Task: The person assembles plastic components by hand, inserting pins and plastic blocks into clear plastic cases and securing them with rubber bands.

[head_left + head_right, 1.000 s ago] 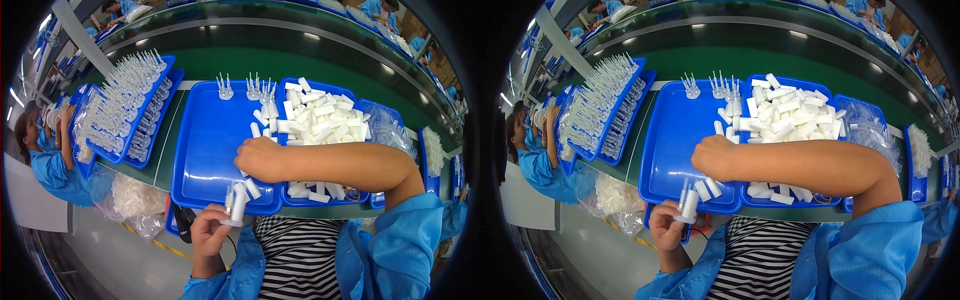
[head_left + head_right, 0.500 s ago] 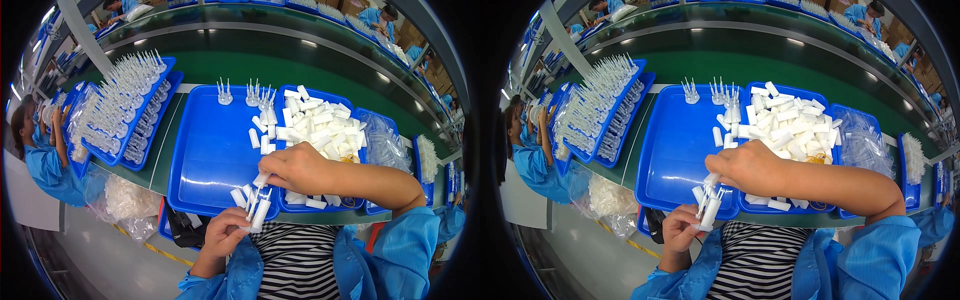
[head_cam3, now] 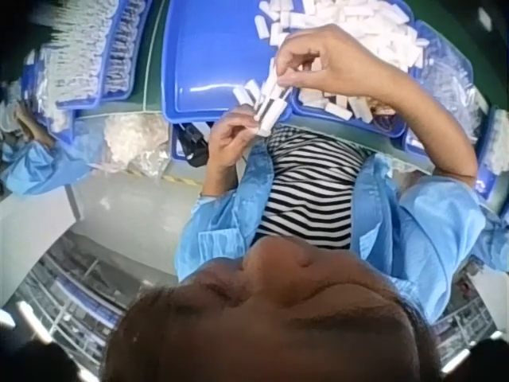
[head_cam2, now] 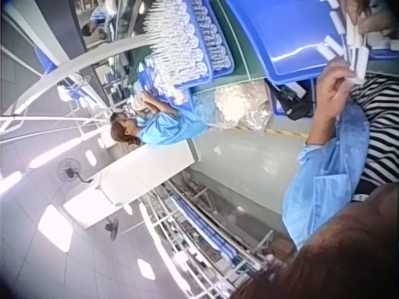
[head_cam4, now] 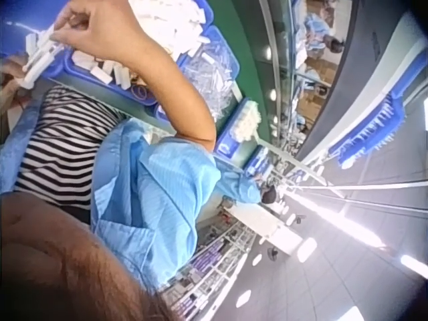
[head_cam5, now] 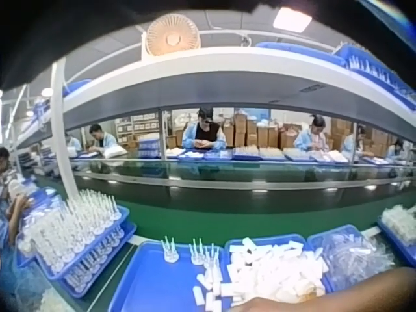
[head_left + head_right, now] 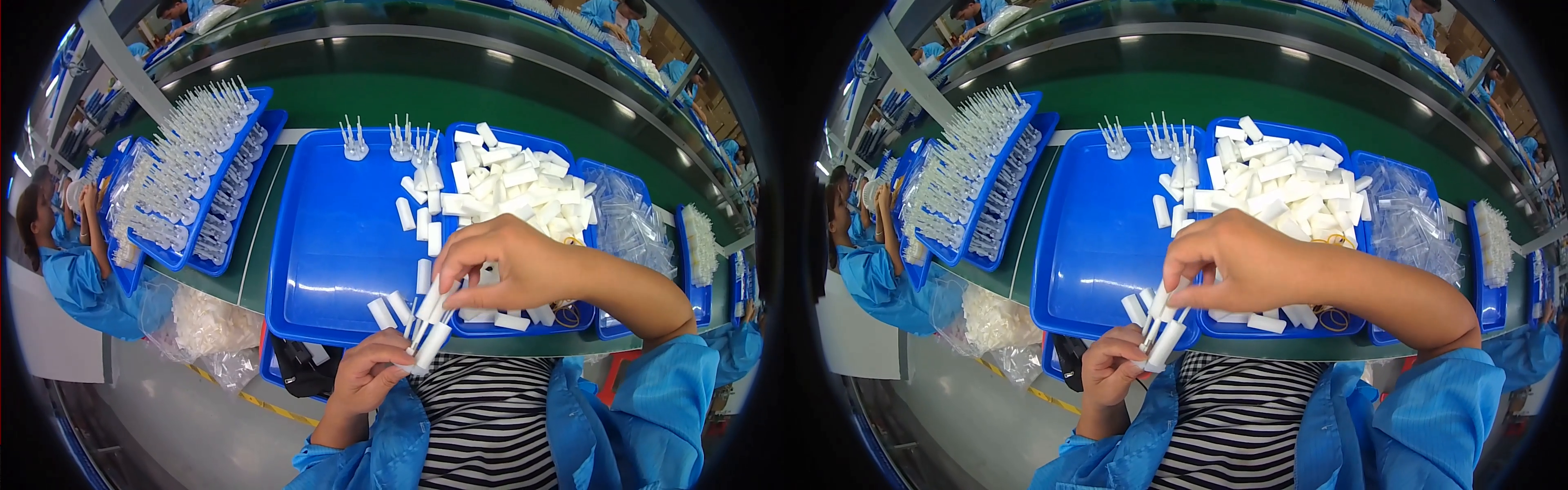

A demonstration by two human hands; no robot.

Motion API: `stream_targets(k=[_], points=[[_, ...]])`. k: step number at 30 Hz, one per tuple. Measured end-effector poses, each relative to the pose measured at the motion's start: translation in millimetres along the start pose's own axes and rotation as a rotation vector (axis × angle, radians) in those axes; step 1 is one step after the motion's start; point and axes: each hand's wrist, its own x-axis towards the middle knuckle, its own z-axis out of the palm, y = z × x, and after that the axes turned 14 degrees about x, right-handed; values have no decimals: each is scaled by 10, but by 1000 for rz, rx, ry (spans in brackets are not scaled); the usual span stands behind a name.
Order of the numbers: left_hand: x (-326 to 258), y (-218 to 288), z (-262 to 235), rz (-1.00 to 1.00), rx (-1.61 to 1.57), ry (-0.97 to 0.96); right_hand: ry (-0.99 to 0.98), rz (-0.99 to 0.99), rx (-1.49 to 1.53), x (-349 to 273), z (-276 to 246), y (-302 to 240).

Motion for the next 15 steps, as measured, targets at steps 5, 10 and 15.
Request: stream_targets(k=[5,10,15], points=[[85,-14,3,99,120,-97,152,334,368,-38,14,-83],[121,-30,-7,160,179,-139,73,333,391,-51,37,65],[39,-24,108,64,30,123,39,237,395,-3,256,71]])
